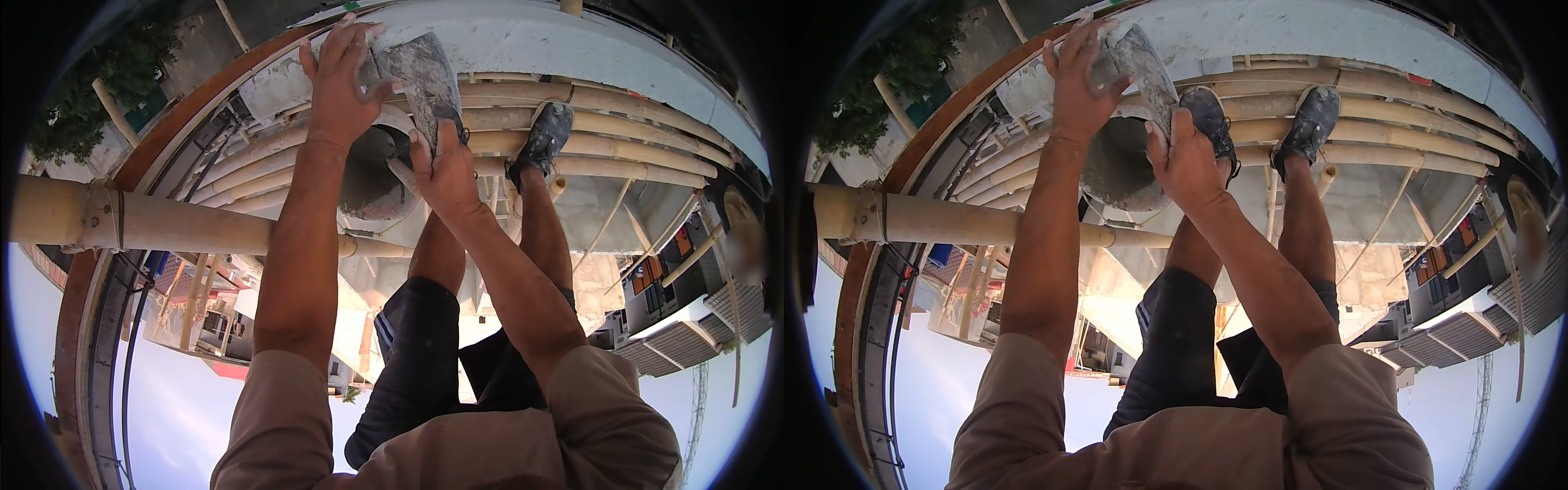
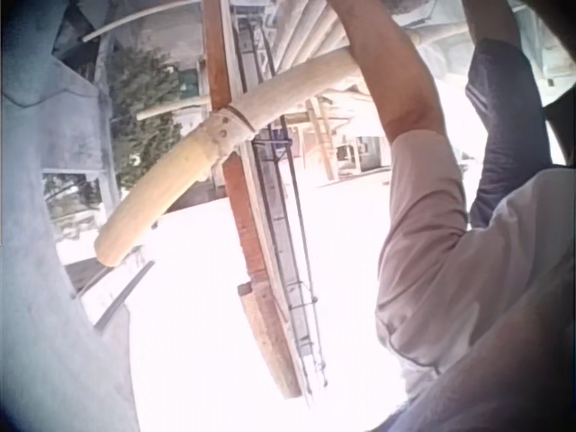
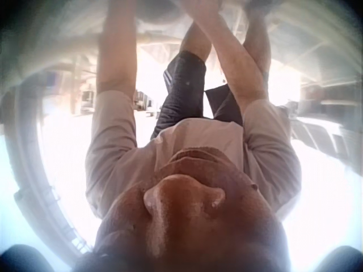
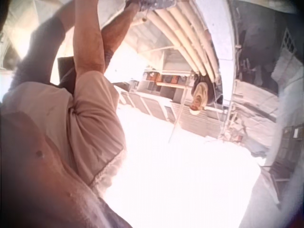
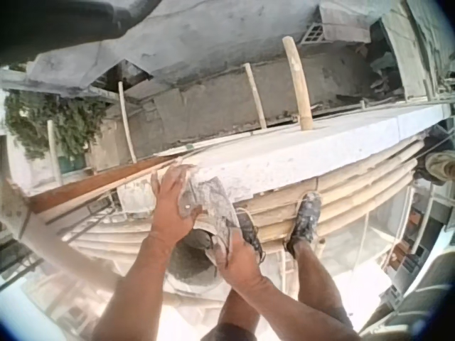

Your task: The person applies mortar to a curved ledge using a trowel and places white foam blocks onto the mortared surface while working on a bamboo scaffold.

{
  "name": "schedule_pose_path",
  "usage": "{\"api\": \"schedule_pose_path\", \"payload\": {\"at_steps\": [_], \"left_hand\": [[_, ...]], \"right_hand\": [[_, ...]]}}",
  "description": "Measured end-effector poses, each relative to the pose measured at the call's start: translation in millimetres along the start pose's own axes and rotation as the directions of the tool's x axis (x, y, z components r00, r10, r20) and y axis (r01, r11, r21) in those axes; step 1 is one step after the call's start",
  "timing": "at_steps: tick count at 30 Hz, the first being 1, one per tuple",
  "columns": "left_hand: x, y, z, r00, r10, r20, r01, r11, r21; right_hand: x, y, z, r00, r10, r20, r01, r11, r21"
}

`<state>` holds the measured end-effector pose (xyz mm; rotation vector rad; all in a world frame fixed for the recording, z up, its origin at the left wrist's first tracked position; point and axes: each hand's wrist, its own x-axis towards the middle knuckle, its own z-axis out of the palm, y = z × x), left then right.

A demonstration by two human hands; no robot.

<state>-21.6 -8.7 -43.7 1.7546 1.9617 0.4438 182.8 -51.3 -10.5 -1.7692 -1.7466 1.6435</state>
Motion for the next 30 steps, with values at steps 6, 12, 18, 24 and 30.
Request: {"api": "schedule_pose_path", "payload": {"at_steps": [6,12,18,24,30], "left_hand": [[-1.5,-0.2,0.4,1.000,0.001,-0.027,-0.002,0.999,-0.047],[-3.0,-3.0,-1.0,1.000,-0.016,-0.020,0.015,0.998,-0.057],[-3.5,6.5,-14.1,0.984,-0.145,0.108,0.151,0.987,-0.059],[9.2,7.8,-12.8,0.987,-0.146,0.065,0.153,0.980,-0.127],[-12.8,34.8,-37.9,0.967,-0.201,-0.154,0.144,0.937,-0.317]], "right_hand": [[-8.1,3.5,7.6,0.978,-0.148,-0.149,0.150,0.989,0.003],[-3.8,-7.3,5.4,0.972,-0.150,-0.182,0.155,0.988,0.013],[1.8,-12.9,10.1,0.998,0.050,0.032,-0.043,0.985,-0.168],[11.2,-13.9,-2.9,0.998,-0.061,0.028,0.064,0.991,-0.120],[-14.2,-13.5,-130.1,0.922,-0.375,0.097,0.383,0.919,-0.092]]}}
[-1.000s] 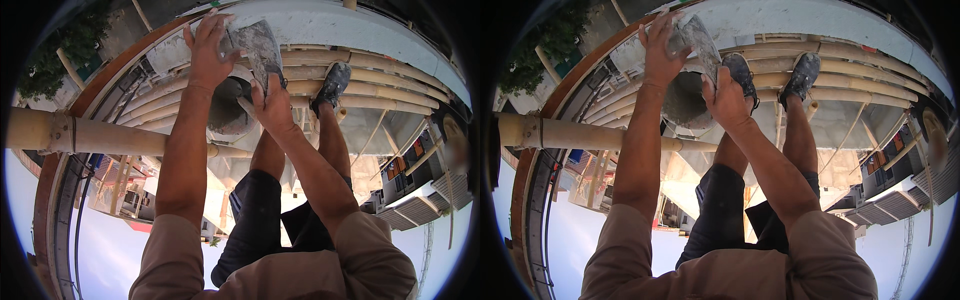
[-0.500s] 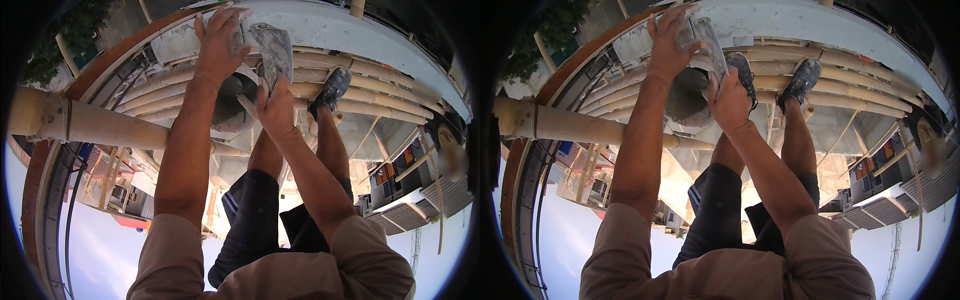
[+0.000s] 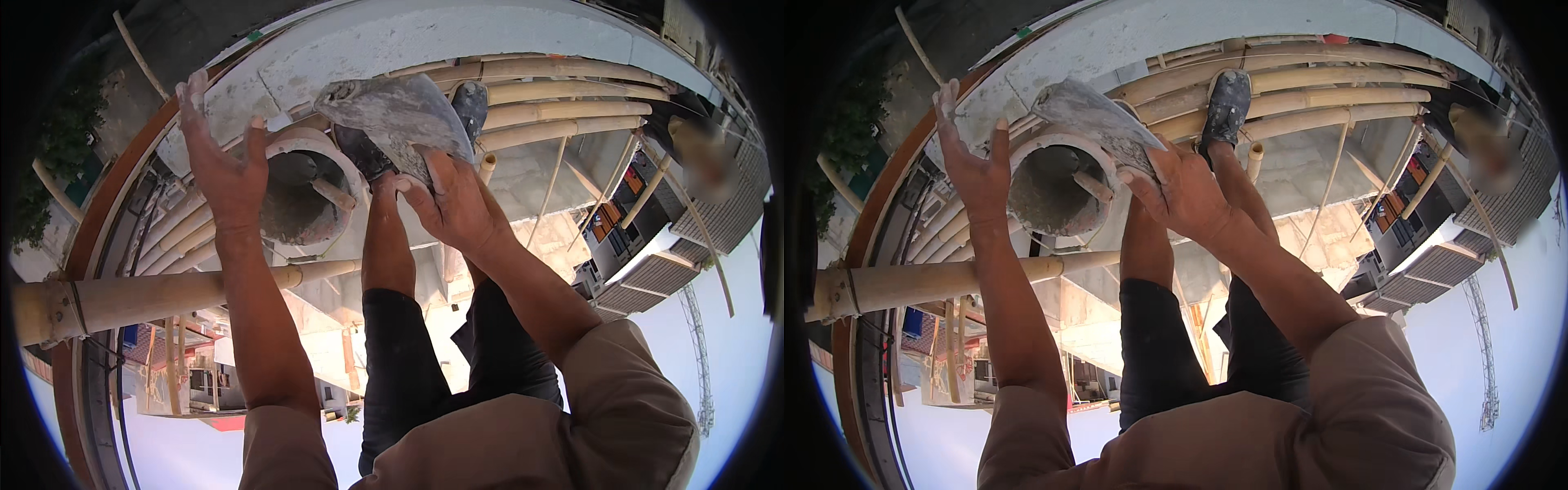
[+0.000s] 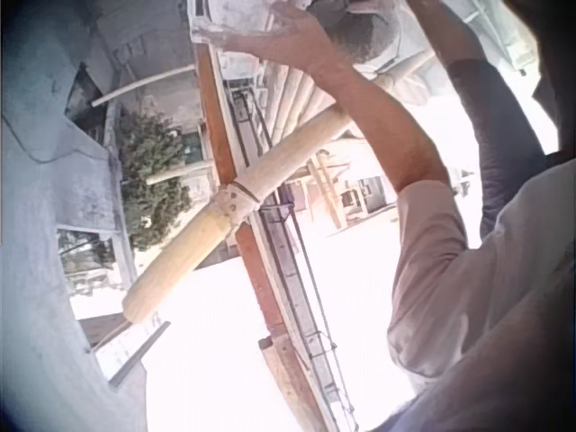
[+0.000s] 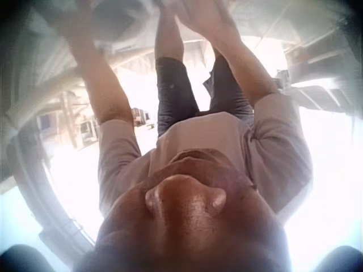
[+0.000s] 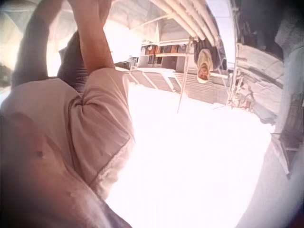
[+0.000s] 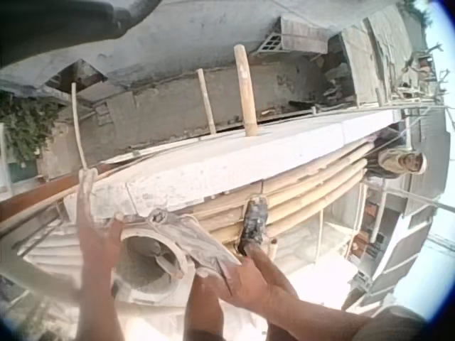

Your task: The person applies mortar to a curved ledge using a trowel and places white foam blocks onto the mortared surface while working on a bamboo scaffold.

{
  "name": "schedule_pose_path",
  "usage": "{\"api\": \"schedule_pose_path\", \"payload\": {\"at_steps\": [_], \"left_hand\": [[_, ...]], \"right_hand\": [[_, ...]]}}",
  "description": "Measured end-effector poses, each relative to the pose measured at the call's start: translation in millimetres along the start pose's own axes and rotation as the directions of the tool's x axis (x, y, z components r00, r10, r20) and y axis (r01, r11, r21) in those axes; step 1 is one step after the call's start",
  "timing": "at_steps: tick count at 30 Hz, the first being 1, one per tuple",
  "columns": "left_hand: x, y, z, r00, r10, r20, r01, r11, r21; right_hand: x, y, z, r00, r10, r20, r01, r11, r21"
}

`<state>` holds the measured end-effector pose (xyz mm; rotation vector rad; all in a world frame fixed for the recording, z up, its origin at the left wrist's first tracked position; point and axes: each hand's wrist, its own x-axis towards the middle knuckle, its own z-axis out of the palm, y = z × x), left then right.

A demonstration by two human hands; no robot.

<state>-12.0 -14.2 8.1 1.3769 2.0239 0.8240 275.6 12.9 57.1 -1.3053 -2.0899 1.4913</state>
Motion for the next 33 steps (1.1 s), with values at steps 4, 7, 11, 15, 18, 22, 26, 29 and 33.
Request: {"api": "schedule_pose_path", "payload": {"at_steps": [4,7,11,15,18,22,26,29,33], "left_hand": [[-74.7,77.4,-7.3,0.933,-0.288,-0.214,0.292,0.956,-0.011],[-168.3,73.8,1.3,0.760,-0.647,0.064,0.646,0.739,-0.191],[-252.0,61.0,11.9,0.219,-0.892,0.395,0.952,0.283,0.113],[-277.5,41.4,31.8,-0.169,-0.819,0.549,0.982,-0.186,0.025],[-303.0,10.8,41.9,-0.260,-0.735,0.626,0.859,-0.473,-0.198],[-289.0,-5.8,81.4,-0.143,-0.757,0.637,0.598,-0.579,-0.554],[-319.4,-43.7,89.2,-0.144,-0.767,0.625,0.239,-0.640,-0.731],[-339.3,-54.7,100.6,-0.201,-0.839,0.506,0.211,-0.541,-0.814],[-319.8,-52.7,126.3,-0.029,-0.852,0.522,0.165,-0.519,-0.839]], "right_hand": [[-87.2,38.4,-98.6,0.957,0.210,0.198,-0.190,0.975,-0.115],[-142.5,70.1,-115.7,0.810,0.586,0.016,-0.579,0.804,-0.136],[-138.0,192.0,-93.6,0.559,0.810,-0.174,-0.827,0.531,-0.184],[-112.9,323.6,-62.6,0.639,0.665,-0.387,-0.765,0.601,-0.232],[-92.2,367.8,-50.3,0.583,0.706,-0.402,-0.809,0.547,-0.212],[-100.0,425.5,-71.9,0.534,0.803,-0.265,-0.797,0.373,-0.476],[-75.8,364.8,-35.7,0.754,0.583,-0.303,-0.631,0.511,-0.584],[-19.6,204.7,13.2,0.976,0.208,0.066,-0.157,0.880,-0.448],[13.0,72.0,76.1,0.855,-0.154,0.495,0.313,0.915,-0.257]]}}
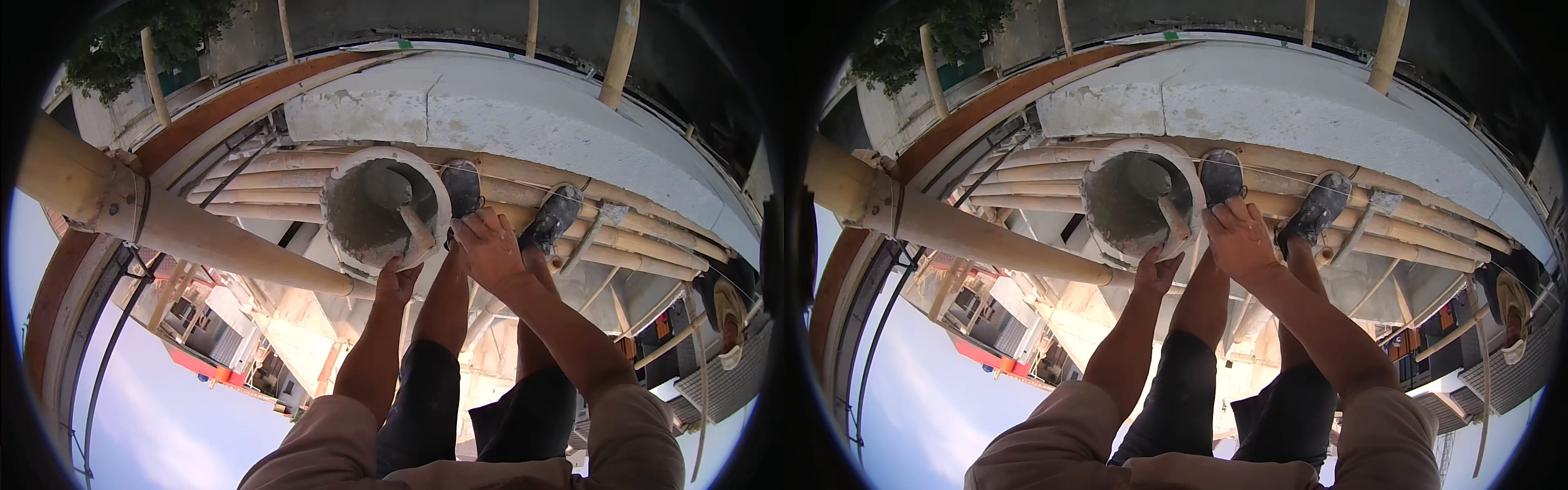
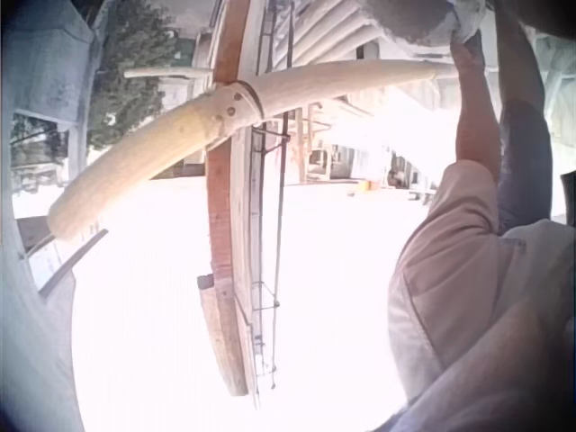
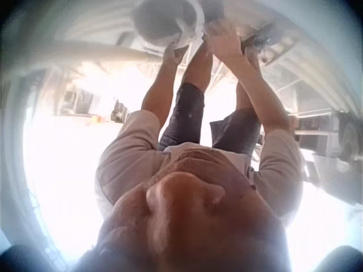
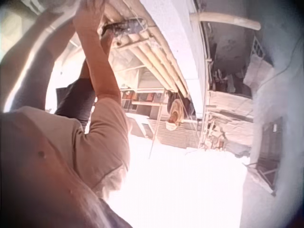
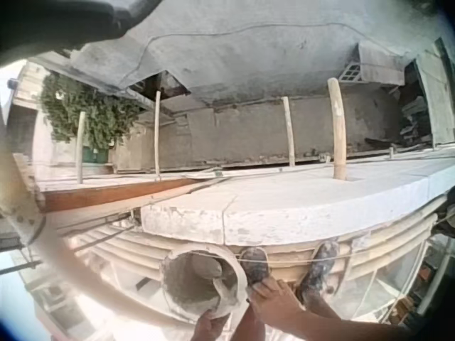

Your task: The person applies mortar to a curved ledge using a trowel and places white foam blocks onto the mortared surface while working on a bamboo scaffold.

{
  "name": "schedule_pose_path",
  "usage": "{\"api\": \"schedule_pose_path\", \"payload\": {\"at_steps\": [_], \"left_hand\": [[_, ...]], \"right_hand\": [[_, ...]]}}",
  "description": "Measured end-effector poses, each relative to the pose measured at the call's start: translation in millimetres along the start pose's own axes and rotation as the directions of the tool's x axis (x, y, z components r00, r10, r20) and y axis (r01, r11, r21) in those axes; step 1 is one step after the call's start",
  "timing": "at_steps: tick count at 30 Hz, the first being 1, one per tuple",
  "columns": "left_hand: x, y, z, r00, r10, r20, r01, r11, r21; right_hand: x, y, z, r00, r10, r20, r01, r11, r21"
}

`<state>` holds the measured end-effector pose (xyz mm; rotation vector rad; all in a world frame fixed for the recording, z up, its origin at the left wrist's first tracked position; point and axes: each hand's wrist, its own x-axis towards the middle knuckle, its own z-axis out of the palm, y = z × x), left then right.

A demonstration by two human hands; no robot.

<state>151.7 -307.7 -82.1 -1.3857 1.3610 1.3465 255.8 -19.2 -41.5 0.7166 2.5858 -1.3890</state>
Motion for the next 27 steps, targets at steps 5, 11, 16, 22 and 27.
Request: {"api": "schedule_pose_path", "payload": {"at_steps": [5,11,16,22,27], "left_hand": [[0.7,10.6,4.8,0.972,0.141,0.186,-0.105,0.976,-0.191],[-53.0,25.9,22.1,0.966,0.201,0.162,-0.197,0.980,-0.041],[-129.9,23.1,46.8,0.956,0.271,0.111,-0.288,0.938,0.193],[-173.8,3.0,65.3,0.920,0.367,0.140,-0.392,0.835,0.386],[-193.7,4.9,94.1,0.885,0.437,0.161,-0.463,0.785,0.413]], "right_hand": [[65.7,-59.1,68.4,0.901,-0.057,0.430,0.259,0.866,-0.428],[106.1,-88.8,42.1,0.727,0.195,0.658,-0.031,0.967,-0.252],[57.2,-92.7,10.2,0.793,0.259,0.552,0.015,0.897,-0.442],[21.5,-37.8,-31.6,0.732,0.217,0.646,0.127,0.888,-0.441],[12.9,-37.4,-48.6,0.954,0.018,0.298,0.150,0.834,-0.531]]}}
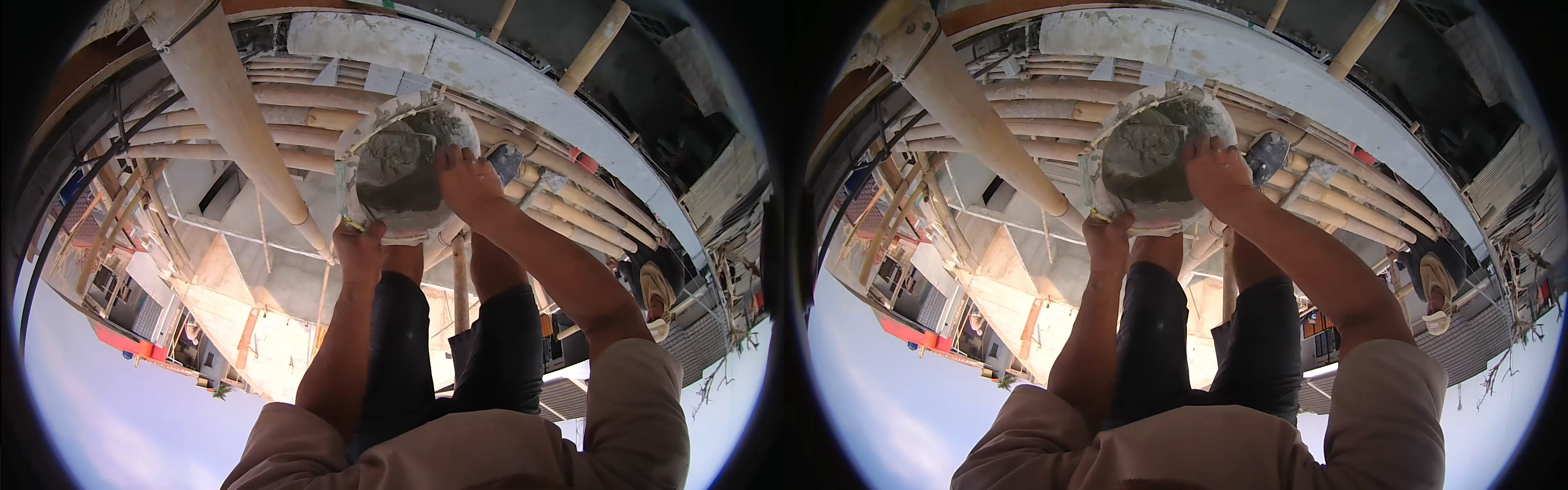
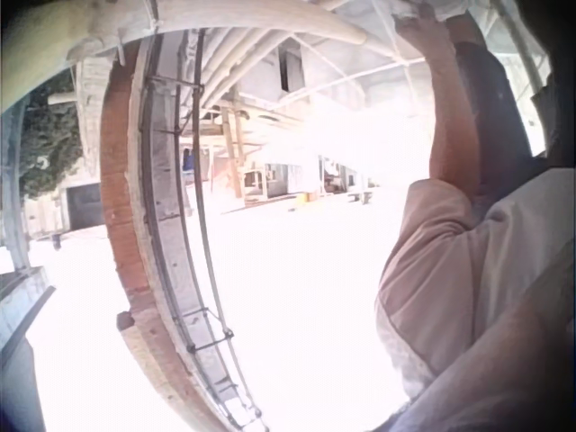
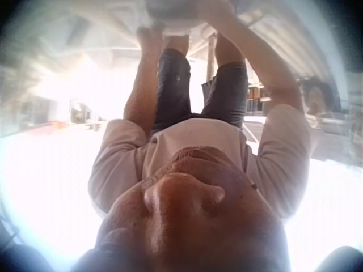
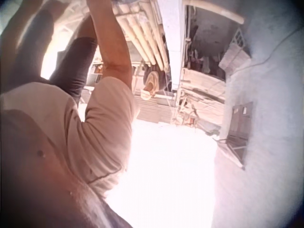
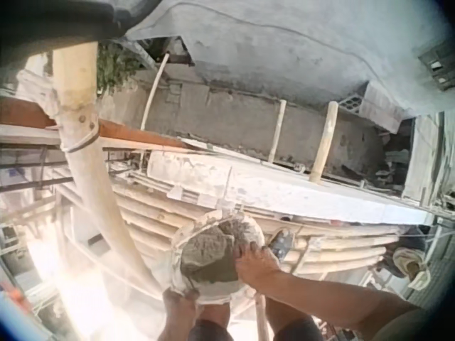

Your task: The person applies mortar to a curved ledge using a trowel and places white foam blocks onto the mortared surface while working on a bamboo scaffold.

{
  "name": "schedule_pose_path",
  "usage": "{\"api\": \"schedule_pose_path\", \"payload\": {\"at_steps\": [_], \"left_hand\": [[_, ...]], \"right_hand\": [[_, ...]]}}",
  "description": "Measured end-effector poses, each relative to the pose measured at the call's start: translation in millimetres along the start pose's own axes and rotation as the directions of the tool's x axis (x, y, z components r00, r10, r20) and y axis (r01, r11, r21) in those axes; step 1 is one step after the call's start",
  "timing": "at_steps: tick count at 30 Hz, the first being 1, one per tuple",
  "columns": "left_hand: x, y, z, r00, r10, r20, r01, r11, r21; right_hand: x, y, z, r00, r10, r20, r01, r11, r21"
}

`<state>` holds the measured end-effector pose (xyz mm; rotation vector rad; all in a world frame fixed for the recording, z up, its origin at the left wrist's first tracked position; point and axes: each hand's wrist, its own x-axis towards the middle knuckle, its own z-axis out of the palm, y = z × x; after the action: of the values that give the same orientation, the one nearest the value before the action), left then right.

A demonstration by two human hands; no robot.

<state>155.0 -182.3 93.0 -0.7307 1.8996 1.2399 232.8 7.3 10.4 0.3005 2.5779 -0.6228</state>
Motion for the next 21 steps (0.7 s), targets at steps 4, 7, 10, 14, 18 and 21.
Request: {"api": "schedule_pose_path", "payload": {"at_steps": [4,7,10,14,18,21], "left_hand": [[-4.3,-1.9,9.5,0.990,0.134,-0.036,-0.130,0.986,0.102],[-10.8,7.0,11.4,0.994,0.095,-0.061,-0.086,0.987,0.138],[-9.3,10.1,9.7,0.996,0.079,-0.047,-0.073,0.990,0.119],[-6.5,1.0,5.9,0.999,0.040,-0.026,-0.039,0.999,0.028],[-9.8,-1.8,5.5,0.996,-0.082,-0.024,0.077,0.981,-0.176],[-10.1,-1.6,10.4,0.990,-0.138,-0.016,0.127,0.944,-0.304]], "right_hand": [[2.5,15.8,17.7,0.991,-0.007,0.135,0.004,1.000,0.021],[-4.8,21.1,10.6,0.920,-0.091,0.382,0.049,0.992,0.119],[2.0,35.9,7.4,0.791,-0.158,0.591,-0.026,0.956,0.291],[-11.9,56.9,29.6,0.875,-0.243,0.419,-0.029,0.838,0.545],[-33.9,55.8,24.2,0.929,-0.191,0.317,-0.028,0.818,0.574],[-40.9,58.1,4.7,0.949,-0.192,0.250,-0.061,0.667,0.743]]}}
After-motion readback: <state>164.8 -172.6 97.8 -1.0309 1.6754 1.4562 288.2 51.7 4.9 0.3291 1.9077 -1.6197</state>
